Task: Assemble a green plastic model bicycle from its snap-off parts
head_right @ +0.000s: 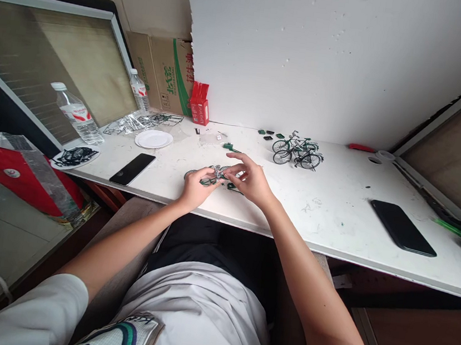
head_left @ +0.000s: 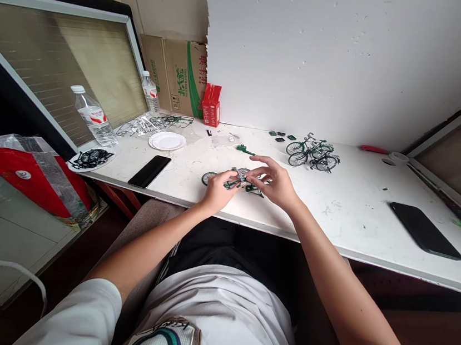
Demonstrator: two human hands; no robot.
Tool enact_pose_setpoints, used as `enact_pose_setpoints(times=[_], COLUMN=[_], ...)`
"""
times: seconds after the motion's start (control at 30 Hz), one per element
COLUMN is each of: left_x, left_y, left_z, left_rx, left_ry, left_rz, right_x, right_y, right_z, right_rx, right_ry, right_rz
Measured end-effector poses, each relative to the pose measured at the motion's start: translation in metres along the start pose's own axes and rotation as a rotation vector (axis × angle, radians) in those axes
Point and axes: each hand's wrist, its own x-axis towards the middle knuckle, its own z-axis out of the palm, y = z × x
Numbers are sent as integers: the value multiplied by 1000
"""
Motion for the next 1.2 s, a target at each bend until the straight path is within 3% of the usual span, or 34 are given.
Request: enact_pose_setpoints(times=[0.23, 0.77, 1.2], left_x=[0, 0, 2], left_y=[3, 2, 4], left_z=[0, 0, 0], left_rx=[-35, -14, -66], left_ry=[6, 5, 4], left_rz=[-27, -18, -17], right_x=[0, 1, 3], right_y=[-2, 1, 2], right_z=[-1, -2, -12], right_rx=[-66, 74, -284], right_ry=[0, -10, -112], right_rz=[-40, 38, -209])
